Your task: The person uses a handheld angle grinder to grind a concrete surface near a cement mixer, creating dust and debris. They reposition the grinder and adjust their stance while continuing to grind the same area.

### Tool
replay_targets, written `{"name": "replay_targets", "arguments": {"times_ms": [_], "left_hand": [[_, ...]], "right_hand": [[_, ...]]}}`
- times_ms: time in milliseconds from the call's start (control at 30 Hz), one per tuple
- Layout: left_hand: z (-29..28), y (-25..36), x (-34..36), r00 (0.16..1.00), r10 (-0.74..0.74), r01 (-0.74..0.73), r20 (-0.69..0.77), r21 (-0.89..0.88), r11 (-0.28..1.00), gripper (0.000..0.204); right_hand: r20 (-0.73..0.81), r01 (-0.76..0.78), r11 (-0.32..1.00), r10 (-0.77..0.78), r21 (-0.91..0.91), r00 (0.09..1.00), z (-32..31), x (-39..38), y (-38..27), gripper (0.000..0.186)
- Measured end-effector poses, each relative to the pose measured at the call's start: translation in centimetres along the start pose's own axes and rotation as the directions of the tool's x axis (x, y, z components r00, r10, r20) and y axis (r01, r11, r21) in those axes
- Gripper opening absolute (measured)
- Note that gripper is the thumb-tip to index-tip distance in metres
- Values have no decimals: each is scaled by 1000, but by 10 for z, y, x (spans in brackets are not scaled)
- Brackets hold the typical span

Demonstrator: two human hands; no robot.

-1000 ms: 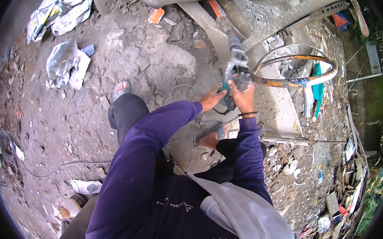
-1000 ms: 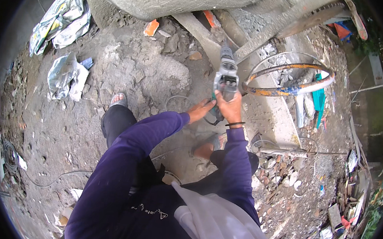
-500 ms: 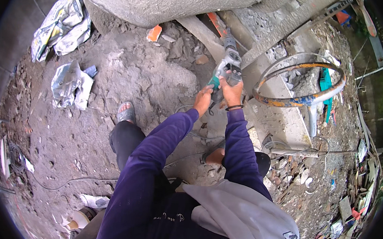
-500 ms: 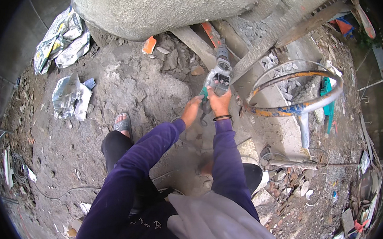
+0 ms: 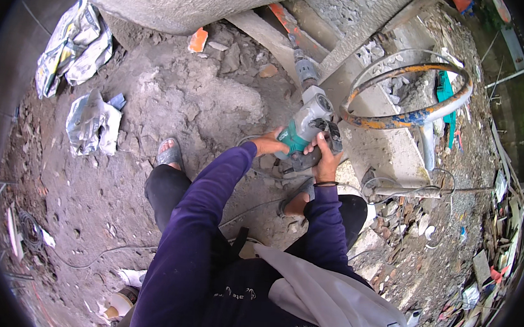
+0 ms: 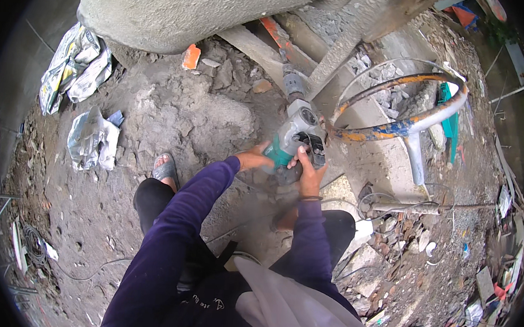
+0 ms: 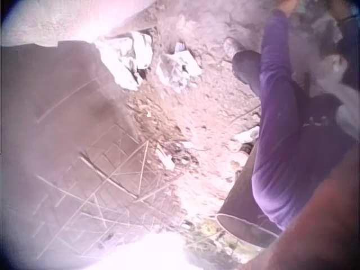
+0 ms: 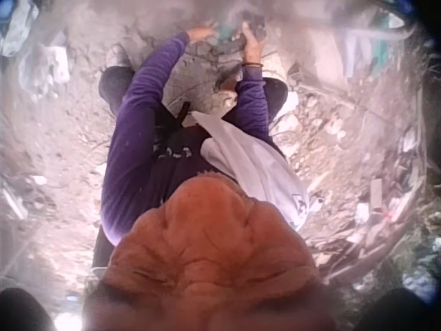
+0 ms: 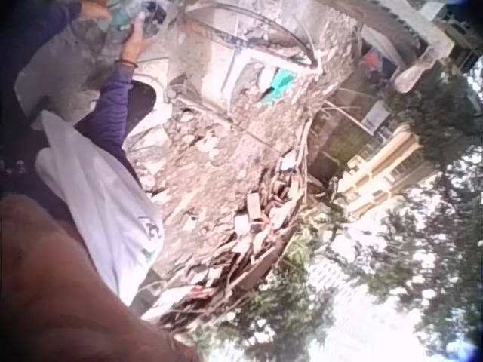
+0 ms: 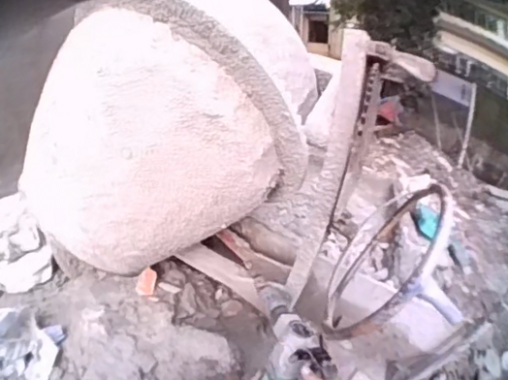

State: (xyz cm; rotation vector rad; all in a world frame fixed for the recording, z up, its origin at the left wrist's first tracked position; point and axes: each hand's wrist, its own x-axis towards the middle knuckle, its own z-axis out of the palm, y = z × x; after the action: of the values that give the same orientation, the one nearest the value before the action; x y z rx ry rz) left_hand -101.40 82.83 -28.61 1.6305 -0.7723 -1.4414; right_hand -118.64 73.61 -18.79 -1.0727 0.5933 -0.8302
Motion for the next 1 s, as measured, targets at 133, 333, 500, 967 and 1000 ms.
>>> {"name": "replay_targets", "arguments": {"times_ms": [133, 333, 500, 967, 1000], "left_hand": [[-17, -2, 9, 994, 103, -98, -20, 176, 980, 115], [-17, 21, -2, 943, 318, -280, -96, 284, 917, 99], [-1, -25, 10, 900, 286, -130, -328, 426, 896, 92], [-71, -81, 9, 920, 277, -25, -277, 665, 747, 99], [-76, -71, 5, 923, 282, -44, -264, 653, 756, 98]], "right_hand": [[-94, -9, 999, 5, -35, 996, 19, 11, -4, 20], [-143, 45, 997, -54, -66, 988, 43, 22, -13, 16], [-112, 100, 988, -114, -117, 987, 19, 6, 43, 13], [-367, -43, 985, 103, 166, 924, 46, -22, 131, 16], [-394, -56, 977, 135, 206, 909, 57, -20, 124, 16]]}}
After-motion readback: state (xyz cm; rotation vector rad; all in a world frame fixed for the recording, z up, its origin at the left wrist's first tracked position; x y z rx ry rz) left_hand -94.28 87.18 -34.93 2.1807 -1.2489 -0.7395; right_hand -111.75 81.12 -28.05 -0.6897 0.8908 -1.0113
